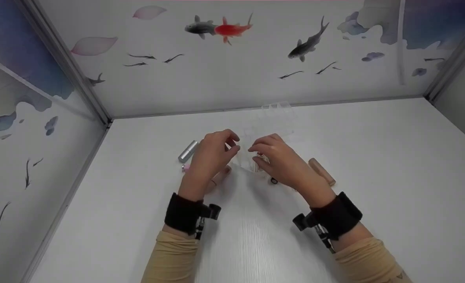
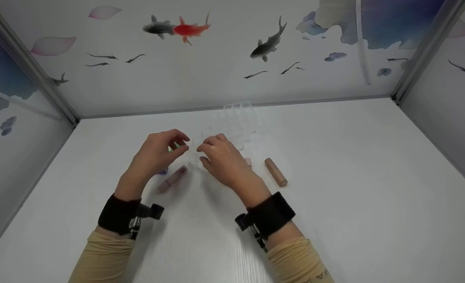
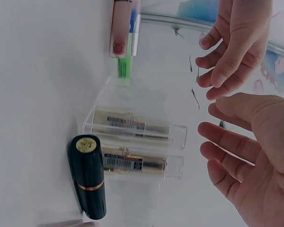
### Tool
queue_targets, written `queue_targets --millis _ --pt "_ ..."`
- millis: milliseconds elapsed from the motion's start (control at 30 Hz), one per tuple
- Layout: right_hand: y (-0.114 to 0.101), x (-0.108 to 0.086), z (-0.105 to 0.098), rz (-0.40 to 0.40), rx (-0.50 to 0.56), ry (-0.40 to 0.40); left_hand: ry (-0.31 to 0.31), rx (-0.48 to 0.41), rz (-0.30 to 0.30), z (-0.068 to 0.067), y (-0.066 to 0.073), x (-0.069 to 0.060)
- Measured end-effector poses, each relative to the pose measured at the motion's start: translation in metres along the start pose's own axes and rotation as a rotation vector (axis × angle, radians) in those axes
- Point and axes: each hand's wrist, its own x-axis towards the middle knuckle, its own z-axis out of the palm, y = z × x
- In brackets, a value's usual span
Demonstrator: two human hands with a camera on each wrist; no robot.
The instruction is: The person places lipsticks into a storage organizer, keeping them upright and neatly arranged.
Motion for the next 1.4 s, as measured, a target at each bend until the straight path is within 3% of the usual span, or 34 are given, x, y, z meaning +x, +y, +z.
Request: queue_targets --millis 133,300,500,633,767,1100,1400 --pt "-0.011 0.003 0.007 -0.051 0.011 -0.014 -0.057 0.044 -0.043 -0.005 -0.004 -0.005" --pt "-0.020 0.007 0.017 -0.072 0.046 -0.082 -0.167 0.166 -0.129 -0.012 -0.012 -0.012" --pt "-0.027 0.013 0.028 0.002 0.079 -0.249 -0.291 0.265 -0.227 -0.015 -0.021 -0.017" --pt "-0.031 0.016 0.035 0.063 0.083 -0.372 -0.320 0.284 -0.244 -0.014 -0.025 -0.018" --pt "-0.037 0.019 0.042 0.090 0.074 -0.433 -0.349 0.305 -0.272 -0.013 -0.027 -0.017" --pt "-0.048 0.023 0.056 0.172 0.074 -0.532 -0.423 0.277 -0.366 -0.006 -0.032 -0.020" --pt "-0.048 0.018 0.061 0.142 0.092 -0.521 -0.466 0.286 -0.414 -0.001 -0.030 -0.023"
